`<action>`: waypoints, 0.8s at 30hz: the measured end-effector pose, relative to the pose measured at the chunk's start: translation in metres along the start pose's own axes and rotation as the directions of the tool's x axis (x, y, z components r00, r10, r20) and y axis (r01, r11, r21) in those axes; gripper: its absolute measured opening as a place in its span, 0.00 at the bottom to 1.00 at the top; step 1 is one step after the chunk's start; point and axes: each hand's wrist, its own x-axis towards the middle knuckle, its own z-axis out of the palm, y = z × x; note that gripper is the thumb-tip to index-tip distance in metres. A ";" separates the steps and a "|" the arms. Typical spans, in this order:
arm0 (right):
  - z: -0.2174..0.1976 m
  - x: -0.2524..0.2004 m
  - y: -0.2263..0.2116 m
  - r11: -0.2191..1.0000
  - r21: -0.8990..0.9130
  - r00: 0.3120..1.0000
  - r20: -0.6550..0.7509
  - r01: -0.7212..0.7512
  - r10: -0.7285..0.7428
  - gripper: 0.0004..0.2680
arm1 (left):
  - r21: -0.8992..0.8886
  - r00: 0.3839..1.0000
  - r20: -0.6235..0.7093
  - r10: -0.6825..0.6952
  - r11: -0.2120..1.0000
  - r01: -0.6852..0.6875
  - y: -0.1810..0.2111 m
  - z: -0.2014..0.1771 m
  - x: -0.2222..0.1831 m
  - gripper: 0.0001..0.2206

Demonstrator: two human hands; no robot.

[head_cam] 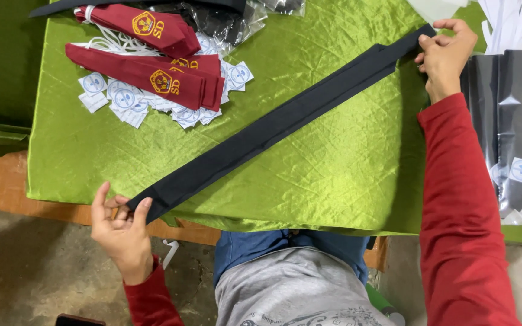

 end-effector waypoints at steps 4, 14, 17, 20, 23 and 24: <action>0.007 -0.006 -0.006 0.998 0.001 0.997 0.057 0.059 -0.059 0.07 | -0.008 0.995 -0.032 -0.092 0.996 0.091 -0.007 -0.019 0.008 0.34; 0.026 -0.007 -0.014 0.994 0.035 0.994 0.036 0.103 -0.104 0.05 | -0.038 0.990 0.007 -0.144 0.989 0.144 -0.029 -0.026 0.008 0.30; 0.026 -0.005 -0.008 0.997 0.033 0.997 -0.007 0.076 -0.075 0.05 | -0.015 0.991 0.003 -0.131 0.991 0.131 -0.033 -0.023 0.007 0.28; 0.025 -0.003 -0.008 0.997 0.053 0.999 -0.003 0.053 -0.053 0.05 | 0.023 0.995 -0.010 -0.100 0.995 0.100 -0.032 -0.020 0.007 0.26; 0.024 -0.008 -0.018 0.997 0.064 0.998 0.044 0.031 -0.034 0.06 | 0.010 0.997 -0.012 -0.079 0.997 0.079 -0.033 -0.019 0.006 0.24; 0.023 -0.012 -0.023 0.998 0.058 0.997 0.073 0.026 -0.031 0.10 | 0.000 0.998 -0.008 -0.063 0.998 0.063 -0.033 -0.019 0.006 0.24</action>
